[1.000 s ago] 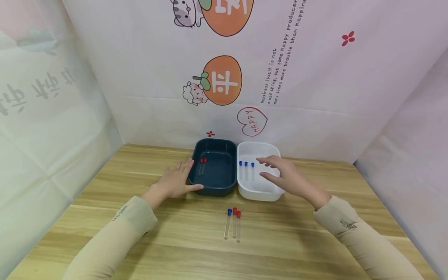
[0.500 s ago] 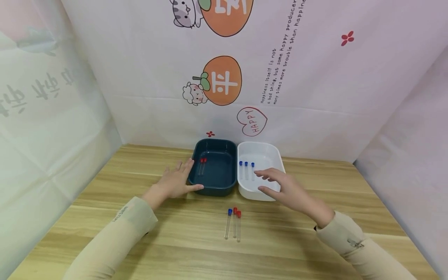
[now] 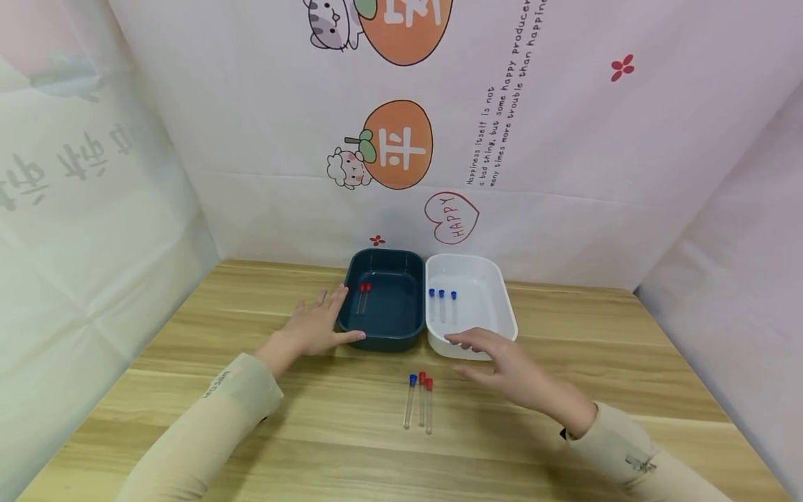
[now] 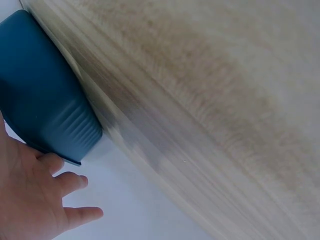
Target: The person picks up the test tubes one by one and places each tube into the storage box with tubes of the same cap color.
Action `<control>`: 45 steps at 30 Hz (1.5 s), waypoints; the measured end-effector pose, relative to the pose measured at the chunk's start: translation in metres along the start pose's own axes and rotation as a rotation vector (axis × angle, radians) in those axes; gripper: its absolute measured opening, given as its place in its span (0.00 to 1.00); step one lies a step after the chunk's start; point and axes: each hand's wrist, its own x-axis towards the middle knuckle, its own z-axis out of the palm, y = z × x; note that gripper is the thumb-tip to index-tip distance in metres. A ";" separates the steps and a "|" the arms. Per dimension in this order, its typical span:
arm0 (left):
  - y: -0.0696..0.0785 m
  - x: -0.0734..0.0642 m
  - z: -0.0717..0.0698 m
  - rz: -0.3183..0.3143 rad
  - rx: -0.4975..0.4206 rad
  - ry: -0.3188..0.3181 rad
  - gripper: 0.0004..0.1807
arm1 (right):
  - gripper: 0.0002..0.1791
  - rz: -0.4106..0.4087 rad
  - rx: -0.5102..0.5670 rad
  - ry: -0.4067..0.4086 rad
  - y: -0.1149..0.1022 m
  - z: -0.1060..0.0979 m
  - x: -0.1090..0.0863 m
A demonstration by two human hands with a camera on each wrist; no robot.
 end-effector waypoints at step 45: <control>-0.002 0.000 0.002 0.003 -0.008 0.004 0.62 | 0.52 0.226 -0.220 -0.367 -0.006 0.057 0.000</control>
